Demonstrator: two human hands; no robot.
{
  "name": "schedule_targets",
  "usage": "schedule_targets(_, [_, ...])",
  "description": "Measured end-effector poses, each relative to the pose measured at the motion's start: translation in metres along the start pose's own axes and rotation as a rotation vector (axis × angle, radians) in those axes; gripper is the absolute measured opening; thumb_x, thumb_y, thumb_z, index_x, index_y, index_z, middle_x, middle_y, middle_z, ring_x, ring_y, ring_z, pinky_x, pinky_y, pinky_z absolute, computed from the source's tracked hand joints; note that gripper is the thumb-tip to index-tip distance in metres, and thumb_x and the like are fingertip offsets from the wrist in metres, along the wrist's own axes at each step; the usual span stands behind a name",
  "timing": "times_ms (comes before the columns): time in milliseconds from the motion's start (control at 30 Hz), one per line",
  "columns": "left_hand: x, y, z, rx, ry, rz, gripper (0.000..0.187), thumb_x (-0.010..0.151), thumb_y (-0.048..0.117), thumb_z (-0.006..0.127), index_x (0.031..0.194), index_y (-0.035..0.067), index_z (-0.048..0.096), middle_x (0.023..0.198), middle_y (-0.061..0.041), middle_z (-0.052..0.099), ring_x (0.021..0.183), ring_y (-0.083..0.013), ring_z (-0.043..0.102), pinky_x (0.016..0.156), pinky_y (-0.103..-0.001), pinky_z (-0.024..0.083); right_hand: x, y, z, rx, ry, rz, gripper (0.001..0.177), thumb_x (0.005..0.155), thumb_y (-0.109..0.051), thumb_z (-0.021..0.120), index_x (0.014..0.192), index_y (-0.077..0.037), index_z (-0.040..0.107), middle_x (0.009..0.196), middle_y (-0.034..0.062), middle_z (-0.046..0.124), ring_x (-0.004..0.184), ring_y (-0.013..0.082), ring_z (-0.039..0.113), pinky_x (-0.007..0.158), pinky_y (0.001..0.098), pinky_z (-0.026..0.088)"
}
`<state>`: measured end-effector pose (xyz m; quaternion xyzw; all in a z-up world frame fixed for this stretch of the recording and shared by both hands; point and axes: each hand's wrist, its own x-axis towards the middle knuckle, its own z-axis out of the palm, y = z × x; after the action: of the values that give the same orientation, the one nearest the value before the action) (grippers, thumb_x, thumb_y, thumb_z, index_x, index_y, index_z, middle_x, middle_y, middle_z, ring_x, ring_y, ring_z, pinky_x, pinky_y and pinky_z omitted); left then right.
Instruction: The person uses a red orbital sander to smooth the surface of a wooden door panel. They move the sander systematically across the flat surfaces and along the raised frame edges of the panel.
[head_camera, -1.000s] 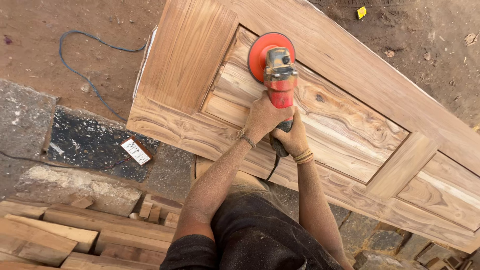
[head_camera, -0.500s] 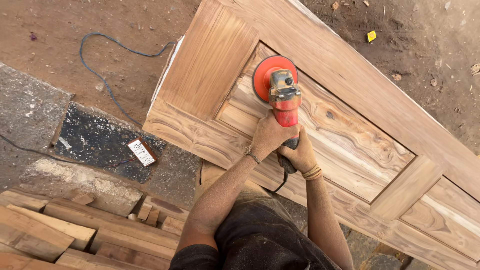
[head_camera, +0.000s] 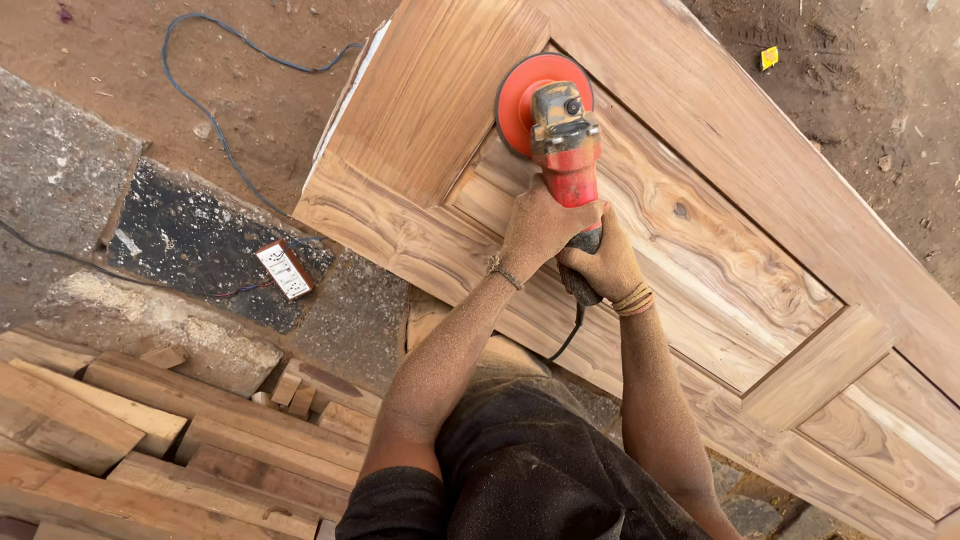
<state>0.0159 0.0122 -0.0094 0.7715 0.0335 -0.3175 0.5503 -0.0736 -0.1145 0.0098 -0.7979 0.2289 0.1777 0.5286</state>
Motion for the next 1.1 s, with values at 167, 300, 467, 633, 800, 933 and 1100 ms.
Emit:
schedule_targets(167, [-0.047, -0.022, -0.008, 0.035, 0.039, -0.086, 0.089, 0.063, 0.055, 0.087, 0.117, -0.009, 0.057, 0.095, -0.023, 0.076, 0.093, -0.0348, 0.077, 0.08, -0.04, 0.062, -0.029, 0.008, 0.017, -0.103, -0.061, -0.063, 0.069, 0.073, -0.031, 0.081, 0.129, -0.005, 0.05, 0.108, 0.0138, 0.07, 0.098, 0.0231, 0.071, 0.087, 0.038, 0.057])
schedule_targets(300, [-0.084, -0.038, 0.002, -0.064, 0.09, -0.033, 0.091, 0.065, 0.053, 0.086, 0.123, -0.01, 0.054, 0.1, -0.023, 0.074, 0.094, -0.0336, 0.077, 0.081, -0.04, 0.062, -0.059, 0.024, 0.026, -0.144, -0.11, 0.01, 0.07, 0.069, -0.034, 0.082, 0.126, -0.006, 0.053, 0.106, 0.0143, 0.072, 0.096, 0.0245, 0.072, 0.087, 0.0401, 0.058])
schedule_targets(467, [-0.095, -0.047, 0.002, -0.136, 0.126, 0.028, 0.084, 0.066, 0.05, 0.085, 0.121, -0.008, 0.059, 0.106, -0.023, 0.074, 0.1, -0.0339, 0.077, 0.084, -0.042, 0.061, -0.064, 0.04, 0.029, -0.219, -0.107, -0.045, 0.07, 0.07, -0.034, 0.083, 0.127, -0.005, 0.054, 0.109, 0.0162, 0.072, 0.101, 0.0274, 0.072, 0.09, 0.0413, 0.056])
schedule_targets(633, [-0.046, -0.024, 0.0, -0.046, 0.075, -0.031, 0.089, 0.066, 0.054, 0.084, 0.121, -0.009, 0.054, 0.101, -0.025, 0.074, 0.097, -0.0368, 0.076, 0.082, -0.043, 0.061, -0.024, 0.016, 0.01, -0.145, -0.053, -0.086, 0.074, 0.069, -0.033, 0.083, 0.13, -0.004, 0.052, 0.113, 0.0164, 0.071, 0.104, 0.029, 0.071, 0.092, 0.0417, 0.055])
schedule_targets(800, [0.012, -0.008, 0.005, 0.055, 0.041, 0.016, 0.085, 0.068, 0.056, 0.082, 0.114, -0.01, 0.056, 0.096, -0.027, 0.074, 0.095, -0.0394, 0.076, 0.081, -0.043, 0.062, 0.019, -0.004, -0.006, -0.067, 0.018, -0.09, 0.075, 0.072, -0.03, 0.082, 0.135, -0.004, 0.05, 0.113, 0.0136, 0.07, 0.102, 0.0235, 0.069, 0.091, 0.0383, 0.056])
schedule_targets(933, [0.03, 0.003, 0.018, 0.074, 0.002, 0.059, 0.082, 0.066, 0.056, 0.082, 0.111, -0.009, 0.058, 0.096, -0.027, 0.074, 0.095, -0.0397, 0.076, 0.081, -0.043, 0.061, 0.017, -0.004, -0.018, 0.064, 0.042, -0.08, 0.078, 0.072, -0.028, 0.081, 0.138, -0.005, 0.046, 0.115, 0.0112, 0.068, 0.101, 0.0198, 0.068, 0.09, 0.0359, 0.057])
schedule_targets(1100, [0.019, 0.003, 0.045, 0.058, -0.06, 0.088, 0.087, 0.066, 0.057, 0.083, 0.114, -0.011, 0.056, 0.097, -0.028, 0.074, 0.097, -0.0399, 0.075, 0.082, -0.043, 0.061, -0.003, 0.01, -0.035, -0.008, 0.108, -0.125, 0.08, 0.073, -0.03, 0.083, 0.139, -0.004, 0.047, 0.117, 0.0128, 0.068, 0.104, 0.0215, 0.068, 0.092, 0.0369, 0.055])
